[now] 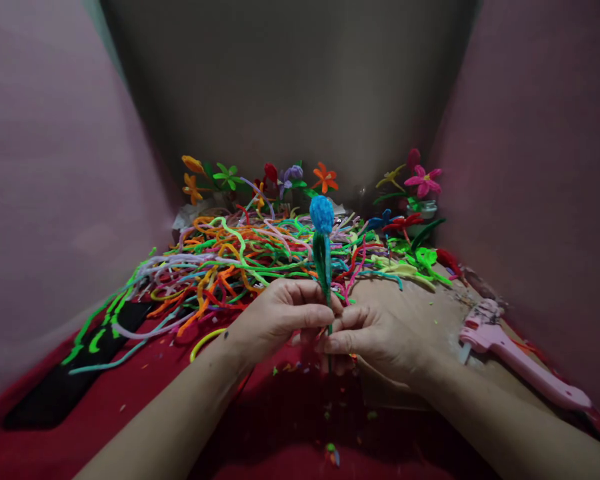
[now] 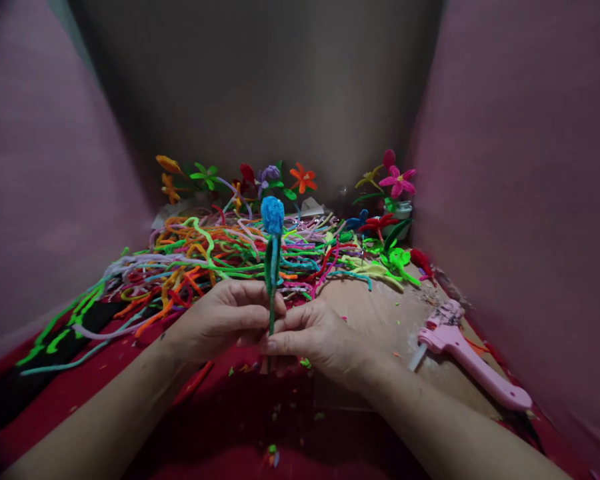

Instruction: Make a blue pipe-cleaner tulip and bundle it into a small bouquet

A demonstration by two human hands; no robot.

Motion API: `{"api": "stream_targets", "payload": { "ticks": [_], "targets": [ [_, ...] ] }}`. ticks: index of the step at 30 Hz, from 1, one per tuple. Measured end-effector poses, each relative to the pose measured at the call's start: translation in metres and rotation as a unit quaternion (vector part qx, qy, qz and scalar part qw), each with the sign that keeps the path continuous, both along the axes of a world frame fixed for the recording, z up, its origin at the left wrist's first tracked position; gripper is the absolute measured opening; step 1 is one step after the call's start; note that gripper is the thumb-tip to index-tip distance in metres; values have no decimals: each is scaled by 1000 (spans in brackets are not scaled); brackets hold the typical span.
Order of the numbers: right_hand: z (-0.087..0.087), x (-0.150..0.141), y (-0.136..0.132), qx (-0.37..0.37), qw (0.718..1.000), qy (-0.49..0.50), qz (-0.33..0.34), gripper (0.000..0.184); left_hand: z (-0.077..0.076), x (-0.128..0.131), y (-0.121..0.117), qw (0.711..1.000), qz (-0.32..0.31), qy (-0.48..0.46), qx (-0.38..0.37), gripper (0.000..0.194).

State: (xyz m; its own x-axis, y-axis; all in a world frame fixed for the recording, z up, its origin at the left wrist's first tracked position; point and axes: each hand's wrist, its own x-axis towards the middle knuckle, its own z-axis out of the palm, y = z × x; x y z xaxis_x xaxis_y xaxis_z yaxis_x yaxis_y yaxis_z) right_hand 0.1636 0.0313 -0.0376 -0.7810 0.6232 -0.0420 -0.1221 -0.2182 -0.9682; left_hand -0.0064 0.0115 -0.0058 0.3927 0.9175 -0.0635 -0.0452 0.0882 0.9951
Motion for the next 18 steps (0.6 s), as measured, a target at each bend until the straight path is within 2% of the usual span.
{"api": "stream_targets", "payload": {
  "ticks": [4,8,12,15,18],
  "targets": [
    [0,-3,1,7,1000,-15,-24,22,-1,3,-1,997,38,53,30,14],
    [-2,-5,2,5,999,32,-43,21,-2,8,-2,997,67,10,29,14],
    [-3,-5,3,30,996,63,-50,9,-2,10,-2,995,85,-61,1,25],
    [1,-5,2,45,996,-1,-82,3,1,7,0,983,125,-131,-40,31],
    [6,-4,1,65,990,-76,-103,8,3,5,1,974,150,-162,-55,24]
  ]
}}
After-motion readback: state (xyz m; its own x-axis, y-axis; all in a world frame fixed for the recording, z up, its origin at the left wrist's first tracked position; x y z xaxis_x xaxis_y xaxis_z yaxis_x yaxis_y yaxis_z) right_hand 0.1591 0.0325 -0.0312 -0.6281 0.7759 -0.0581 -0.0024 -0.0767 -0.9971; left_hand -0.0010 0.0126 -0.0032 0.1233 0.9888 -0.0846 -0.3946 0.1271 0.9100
